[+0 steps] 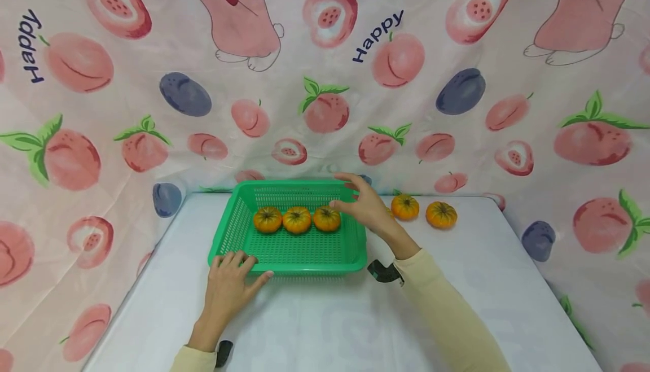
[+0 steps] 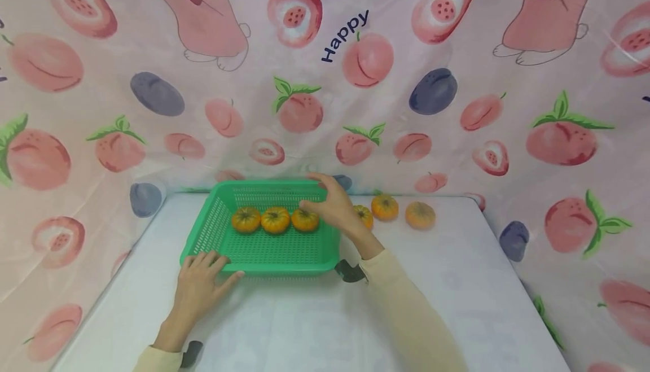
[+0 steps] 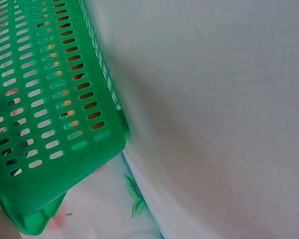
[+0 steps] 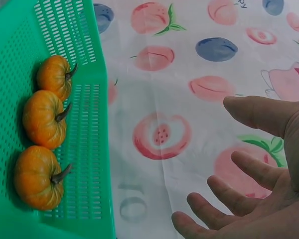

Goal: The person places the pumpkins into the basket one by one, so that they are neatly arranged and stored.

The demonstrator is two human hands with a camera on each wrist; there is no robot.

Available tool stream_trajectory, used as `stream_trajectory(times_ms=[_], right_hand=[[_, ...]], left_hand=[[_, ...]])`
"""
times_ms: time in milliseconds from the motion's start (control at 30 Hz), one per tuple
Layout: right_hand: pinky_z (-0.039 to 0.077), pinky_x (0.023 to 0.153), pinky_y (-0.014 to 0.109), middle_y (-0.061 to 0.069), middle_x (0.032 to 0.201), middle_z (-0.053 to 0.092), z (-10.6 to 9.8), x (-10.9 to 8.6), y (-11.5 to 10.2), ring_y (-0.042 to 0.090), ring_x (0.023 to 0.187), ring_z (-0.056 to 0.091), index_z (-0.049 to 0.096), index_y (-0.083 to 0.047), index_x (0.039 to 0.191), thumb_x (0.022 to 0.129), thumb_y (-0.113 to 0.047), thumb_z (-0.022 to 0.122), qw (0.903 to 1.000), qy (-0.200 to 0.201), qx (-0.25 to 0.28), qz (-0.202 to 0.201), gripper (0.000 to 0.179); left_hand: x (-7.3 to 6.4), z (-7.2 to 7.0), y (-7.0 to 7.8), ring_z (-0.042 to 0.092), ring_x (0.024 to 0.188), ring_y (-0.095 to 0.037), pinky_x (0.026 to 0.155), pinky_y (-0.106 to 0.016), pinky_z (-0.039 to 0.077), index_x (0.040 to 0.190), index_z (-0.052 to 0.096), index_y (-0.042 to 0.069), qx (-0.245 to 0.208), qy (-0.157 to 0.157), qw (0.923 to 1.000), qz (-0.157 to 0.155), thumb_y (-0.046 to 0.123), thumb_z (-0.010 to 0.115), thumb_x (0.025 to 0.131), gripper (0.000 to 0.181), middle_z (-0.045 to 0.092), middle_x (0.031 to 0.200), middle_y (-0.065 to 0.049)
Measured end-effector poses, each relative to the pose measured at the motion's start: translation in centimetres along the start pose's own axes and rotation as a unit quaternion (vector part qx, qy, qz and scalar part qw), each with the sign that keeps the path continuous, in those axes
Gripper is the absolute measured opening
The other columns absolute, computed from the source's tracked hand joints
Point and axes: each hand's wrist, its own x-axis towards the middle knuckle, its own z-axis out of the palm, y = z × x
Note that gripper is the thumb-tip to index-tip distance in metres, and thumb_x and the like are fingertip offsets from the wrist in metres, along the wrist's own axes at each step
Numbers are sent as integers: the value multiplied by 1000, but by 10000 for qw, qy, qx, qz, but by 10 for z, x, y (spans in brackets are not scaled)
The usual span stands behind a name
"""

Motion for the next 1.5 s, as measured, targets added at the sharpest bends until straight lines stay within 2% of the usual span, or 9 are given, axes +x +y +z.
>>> stream_trajectory(times_ms=[267, 500, 867, 1067, 1367, 1500], right_hand=[[28, 118, 51, 7, 155, 37, -9, -7, 6, 31, 144, 34, 44, -20, 146, 89, -23, 73, 9999, 93, -108, -17, 64], [29, 116, 54, 12, 153, 40, -15, -15, 11, 35, 142, 36, 45, -15, 144, 88, -21, 74, 9996, 223, -155, -111, 63], [27, 117, 56, 15, 159, 29, -29, -27, 28, 38, 145, 31, 42, -11, 146, 90, -19, 72, 9991, 409, 84, 76, 64], [26, 118, 56, 14, 159, 30, -38, -33, 36, 36, 146, 30, 41, -12, 147, 90, -22, 72, 9986, 466, 88, 243, 65], [27, 118, 55, 13, 156, 36, -52, -43, 47, 36, 144, 34, 43, -14, 146, 90, -22, 72, 9972, 584, -280, 374, 64], [29, 115, 59, 17, 155, 36, -58, -47, 51, 39, 143, 35, 43, -12, 147, 90, -24, 72, 9960, 634, -457, 425, 65]], left_hand=[[0, 1, -1, 60, 84, -28, 77, -45, 38, 91, 71, 16, -13, -24, 10000, 12, 59, 72, 78, 45, 65, 87, -4], [0, 1, 0, 60, 83, -28, 77, -45, 38, 91, 71, 17, 10, -14, 10000, 10, 56, 76, 75, 43, 64, 86, -3], [-2, 2, 0, 59, 83, -27, 77, -44, 38, 91, 71, 17, 30, -57, 10000, -25, 57, 76, 75, 44, 64, 86, -3], [-1, 2, 0, 59, 82, -26, 76, -43, 38, 90, 70, 18, 25, -18, 10000, -29, 55, 79, 73, 41, 64, 86, -2], [0, 3, 0, 59, 83, -27, 77, -44, 38, 91, 71, 17, 25, 14, 10000, -13, 55, 78, 73, 42, 64, 87, -3], [0, 3, 0, 60, 83, -28, 77, -45, 38, 92, 72, 16, 7, 16, 10000, -17, 55, 78, 73, 44, 64, 87, -4]])
